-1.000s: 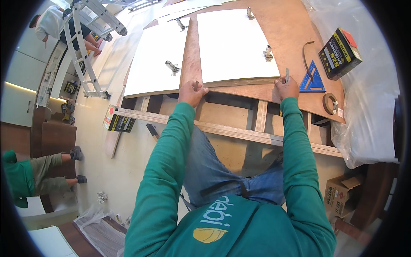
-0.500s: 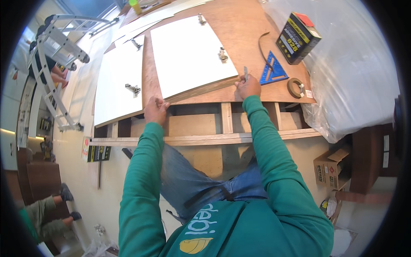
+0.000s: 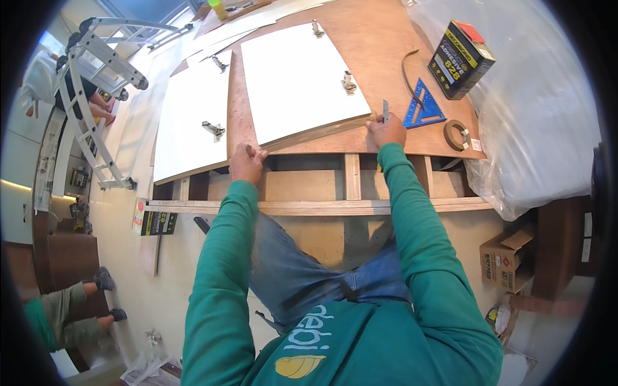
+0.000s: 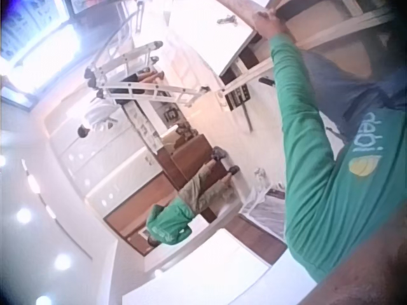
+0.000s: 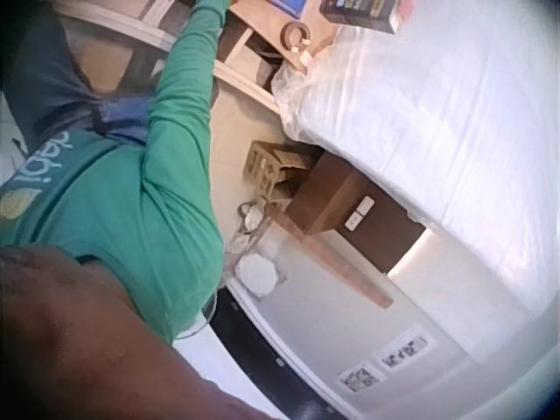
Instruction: The person sits on the floor and applies a thin wooden trim strip to the edge of a wooden frame. They use a utility knife to cut the trim and their hands to peel off the backing and press the strip into place.
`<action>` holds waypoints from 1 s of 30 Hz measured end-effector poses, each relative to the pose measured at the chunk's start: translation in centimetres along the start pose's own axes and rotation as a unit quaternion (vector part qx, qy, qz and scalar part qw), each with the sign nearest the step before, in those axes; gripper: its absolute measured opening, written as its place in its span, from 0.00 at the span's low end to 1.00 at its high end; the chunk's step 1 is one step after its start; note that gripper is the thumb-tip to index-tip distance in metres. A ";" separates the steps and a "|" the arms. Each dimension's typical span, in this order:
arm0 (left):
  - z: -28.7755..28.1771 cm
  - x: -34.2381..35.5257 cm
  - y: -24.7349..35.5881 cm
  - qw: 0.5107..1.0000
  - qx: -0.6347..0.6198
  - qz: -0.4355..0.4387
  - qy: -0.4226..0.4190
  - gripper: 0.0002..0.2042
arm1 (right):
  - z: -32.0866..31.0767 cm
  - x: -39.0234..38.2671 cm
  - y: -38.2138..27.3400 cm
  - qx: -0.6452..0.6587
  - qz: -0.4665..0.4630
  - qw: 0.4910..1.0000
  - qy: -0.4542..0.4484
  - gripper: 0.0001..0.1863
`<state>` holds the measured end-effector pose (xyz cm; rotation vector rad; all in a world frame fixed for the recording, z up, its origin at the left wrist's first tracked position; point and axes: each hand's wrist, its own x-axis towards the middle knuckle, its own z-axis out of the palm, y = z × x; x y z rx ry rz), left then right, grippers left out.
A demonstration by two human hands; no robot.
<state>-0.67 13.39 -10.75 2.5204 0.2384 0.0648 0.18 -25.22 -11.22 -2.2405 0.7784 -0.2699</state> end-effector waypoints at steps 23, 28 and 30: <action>-2.7 -1.5 0.3 0.929 -0.218 0.282 0.102 0.17 | -11.1 6.6 6.9 0.442 0.026 0.888 -0.126 0.16; -3.7 -7.2 6.8 0.950 -0.159 0.252 0.099 0.11 | -18.3 16.0 16.0 0.581 0.078 0.810 -0.018 0.14; -4.1 -7.7 7.3 0.948 -0.157 0.263 0.091 0.10 | -18.7 17.5 16.1 0.555 0.124 0.820 0.067 0.14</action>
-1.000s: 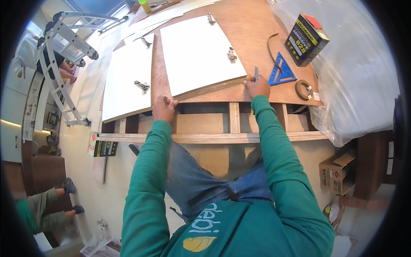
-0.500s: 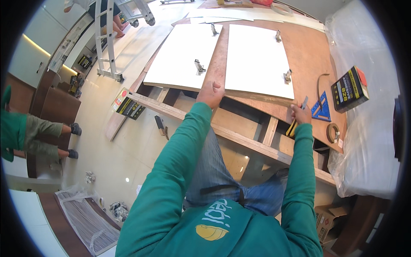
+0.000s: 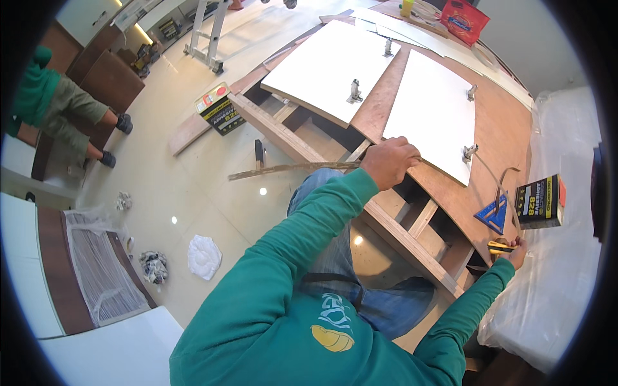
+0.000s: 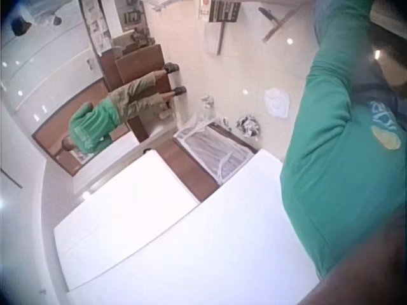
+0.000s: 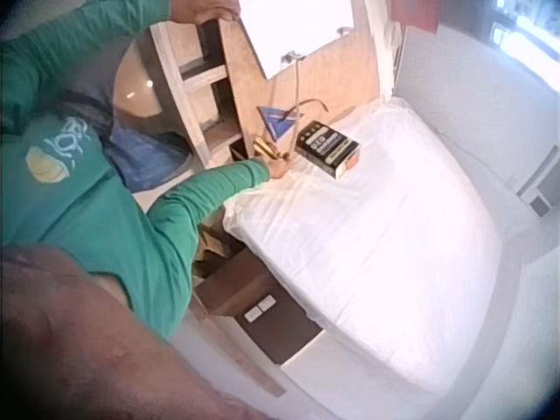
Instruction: The person sits on the floor and applies a thin wooden trim strip to the edge of a wooden frame. They use a utility knife to cut the trim and their hands to peel off the backing and press the strip into place.
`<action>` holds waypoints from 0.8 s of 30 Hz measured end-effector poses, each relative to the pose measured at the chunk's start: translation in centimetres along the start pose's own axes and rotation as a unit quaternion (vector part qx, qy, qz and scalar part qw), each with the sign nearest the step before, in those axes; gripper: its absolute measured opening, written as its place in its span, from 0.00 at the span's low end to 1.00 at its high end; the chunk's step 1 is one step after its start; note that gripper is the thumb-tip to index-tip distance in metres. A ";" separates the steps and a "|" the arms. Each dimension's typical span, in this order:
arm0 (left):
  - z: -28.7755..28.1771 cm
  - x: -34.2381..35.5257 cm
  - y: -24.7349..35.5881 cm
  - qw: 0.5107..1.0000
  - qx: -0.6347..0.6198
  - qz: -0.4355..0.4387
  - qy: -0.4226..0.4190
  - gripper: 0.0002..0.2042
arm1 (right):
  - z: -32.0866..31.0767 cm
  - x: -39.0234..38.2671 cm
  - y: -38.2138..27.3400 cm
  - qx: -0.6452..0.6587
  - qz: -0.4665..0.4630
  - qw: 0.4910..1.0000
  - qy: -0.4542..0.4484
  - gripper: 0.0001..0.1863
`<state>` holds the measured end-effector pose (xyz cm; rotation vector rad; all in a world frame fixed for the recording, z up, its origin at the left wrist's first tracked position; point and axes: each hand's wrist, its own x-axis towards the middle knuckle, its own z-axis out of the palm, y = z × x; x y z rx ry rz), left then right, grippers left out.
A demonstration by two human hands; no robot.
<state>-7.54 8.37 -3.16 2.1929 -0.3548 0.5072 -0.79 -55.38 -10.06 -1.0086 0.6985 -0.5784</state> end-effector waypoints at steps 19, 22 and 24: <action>4.1 0.1 5.9 0.975 -0.058 0.102 -0.189 0.10 | 14.7 -37.1 4.5 -0.186 0.031 0.910 -0.368 0.17; 5.0 0.6 8.3 0.963 -0.074 0.063 -0.252 0.12 | 13.9 -36.0 6.7 -0.143 0.003 0.927 -0.347 0.15; 5.3 0.7 7.5 0.959 -0.084 0.078 -0.260 0.14 | 13.2 -35.9 7.0 -0.171 -0.007 0.930 -0.326 0.14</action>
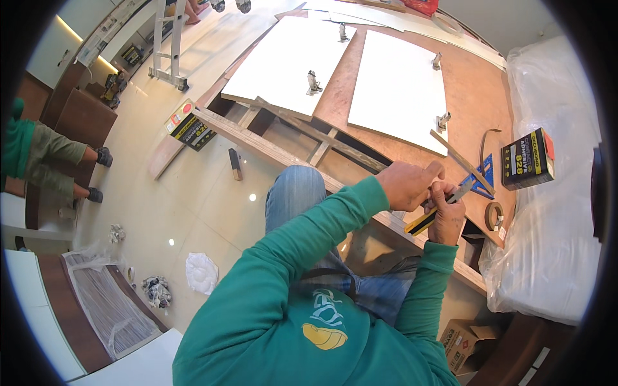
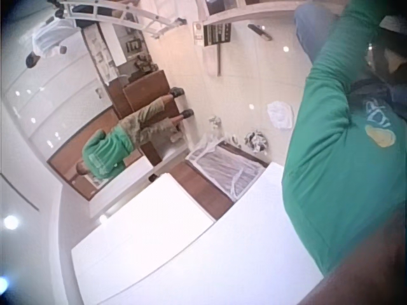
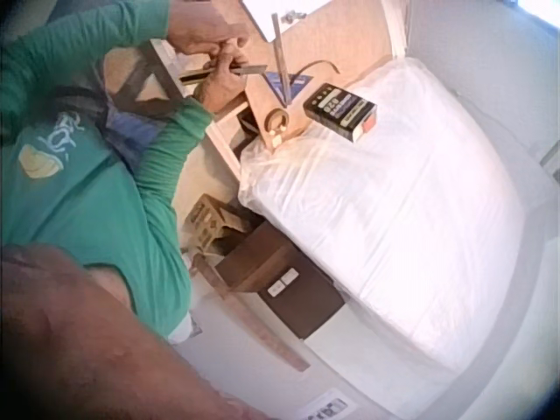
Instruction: The person sits on the floor and applies a thin wooden trim strip to the edge of a wooden frame. They use a utility knife to cut the trim and their hands to peel off the backing and press the strip into place.
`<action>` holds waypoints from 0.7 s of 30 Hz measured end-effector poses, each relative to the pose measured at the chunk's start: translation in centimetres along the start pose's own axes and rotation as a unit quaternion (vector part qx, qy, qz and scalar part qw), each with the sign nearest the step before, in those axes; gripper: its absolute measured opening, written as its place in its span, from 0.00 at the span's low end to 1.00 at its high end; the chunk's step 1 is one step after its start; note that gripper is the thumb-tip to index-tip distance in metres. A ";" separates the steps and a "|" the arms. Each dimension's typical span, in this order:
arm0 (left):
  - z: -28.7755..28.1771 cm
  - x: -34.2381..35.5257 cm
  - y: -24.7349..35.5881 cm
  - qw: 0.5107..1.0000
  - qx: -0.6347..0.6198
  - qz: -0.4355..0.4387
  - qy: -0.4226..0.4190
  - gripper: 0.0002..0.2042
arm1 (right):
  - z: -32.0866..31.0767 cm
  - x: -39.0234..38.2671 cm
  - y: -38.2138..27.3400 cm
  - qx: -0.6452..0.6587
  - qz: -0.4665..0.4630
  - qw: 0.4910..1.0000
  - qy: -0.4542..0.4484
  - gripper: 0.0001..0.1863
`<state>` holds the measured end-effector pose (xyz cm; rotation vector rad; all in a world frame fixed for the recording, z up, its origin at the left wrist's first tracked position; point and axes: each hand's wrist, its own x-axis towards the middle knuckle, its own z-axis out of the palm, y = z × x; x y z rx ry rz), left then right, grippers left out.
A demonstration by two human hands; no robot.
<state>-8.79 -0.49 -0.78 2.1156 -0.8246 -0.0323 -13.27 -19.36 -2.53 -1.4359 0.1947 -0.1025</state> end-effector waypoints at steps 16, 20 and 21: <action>-9.7 -5.4 -6.1 0.983 0.028 -0.163 -0.075 0.14 | -17.5 -0.4 0.7 -0.051 0.029 0.965 0.255 0.14; -9.6 -5.6 -6.2 0.988 0.023 -0.133 -0.076 0.14 | -16.9 -0.3 1.6 -0.050 0.051 0.959 0.273 0.14; -9.6 -5.7 -5.8 0.985 0.017 -0.150 -0.078 0.14 | -16.9 -0.3 1.8 -0.049 0.058 0.958 0.278 0.14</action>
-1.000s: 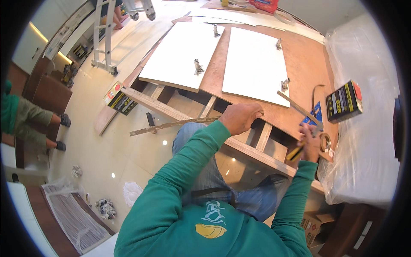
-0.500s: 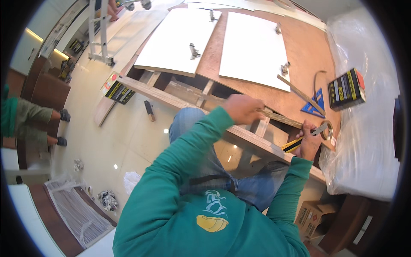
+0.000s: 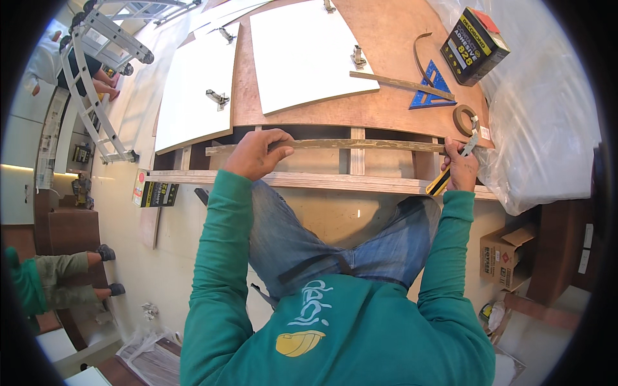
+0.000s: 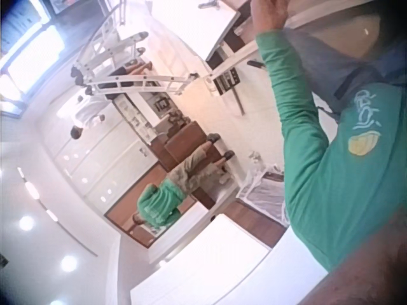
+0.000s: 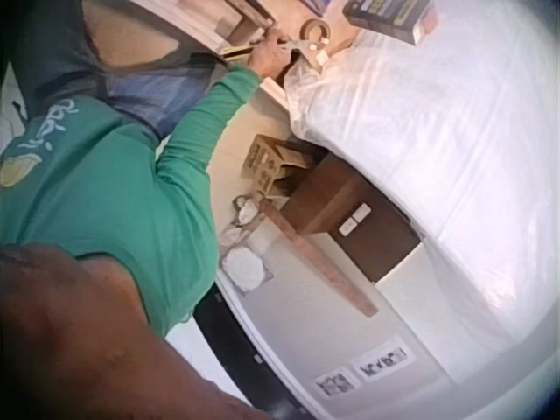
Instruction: The person sits on the floor and applies a thin wooden trim strip to the edge of a wooden frame. They use a utility knife to cut the trim and their hands to peel off the backing and press the strip into place.
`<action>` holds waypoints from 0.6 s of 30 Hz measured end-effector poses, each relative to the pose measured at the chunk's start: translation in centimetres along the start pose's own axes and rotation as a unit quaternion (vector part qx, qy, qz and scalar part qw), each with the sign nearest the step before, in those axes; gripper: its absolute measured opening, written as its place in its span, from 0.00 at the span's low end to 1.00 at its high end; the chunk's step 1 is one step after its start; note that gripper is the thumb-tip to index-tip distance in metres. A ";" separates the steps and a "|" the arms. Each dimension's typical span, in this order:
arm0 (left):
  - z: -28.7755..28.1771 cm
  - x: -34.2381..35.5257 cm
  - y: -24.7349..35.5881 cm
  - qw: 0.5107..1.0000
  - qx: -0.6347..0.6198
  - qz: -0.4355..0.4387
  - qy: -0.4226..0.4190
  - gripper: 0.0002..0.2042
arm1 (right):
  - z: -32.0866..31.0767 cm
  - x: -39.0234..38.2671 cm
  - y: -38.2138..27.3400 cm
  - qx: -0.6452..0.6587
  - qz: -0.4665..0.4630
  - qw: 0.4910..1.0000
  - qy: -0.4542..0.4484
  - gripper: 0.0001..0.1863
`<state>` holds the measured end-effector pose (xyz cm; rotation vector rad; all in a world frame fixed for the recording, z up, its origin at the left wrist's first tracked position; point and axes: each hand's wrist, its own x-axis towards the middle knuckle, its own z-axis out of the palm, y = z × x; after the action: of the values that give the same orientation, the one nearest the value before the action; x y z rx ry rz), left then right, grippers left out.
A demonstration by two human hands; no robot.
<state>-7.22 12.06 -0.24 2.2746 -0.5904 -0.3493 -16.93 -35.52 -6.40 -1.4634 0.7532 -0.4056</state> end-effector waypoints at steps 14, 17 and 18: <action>1.5 -2.1 -0.4 0.994 -0.030 -0.036 0.097 0.14 | -1.2 0.3 1.2 -0.151 0.040 0.988 -0.020 0.33; 2.3 -2.1 -0.6 0.993 -0.015 -0.009 0.120 0.14 | -0.8 0.1 1.6 -0.233 -0.013 0.972 0.000 0.29; 2.5 -2.1 -0.4 0.992 -0.010 -0.004 0.126 0.14 | -0.9 0.8 3.0 -0.314 -0.104 0.944 0.006 0.30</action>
<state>-9.97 11.87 -2.08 2.2555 -0.4456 -0.0680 -17.55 -36.42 -9.42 -2.1560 0.7769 -0.3482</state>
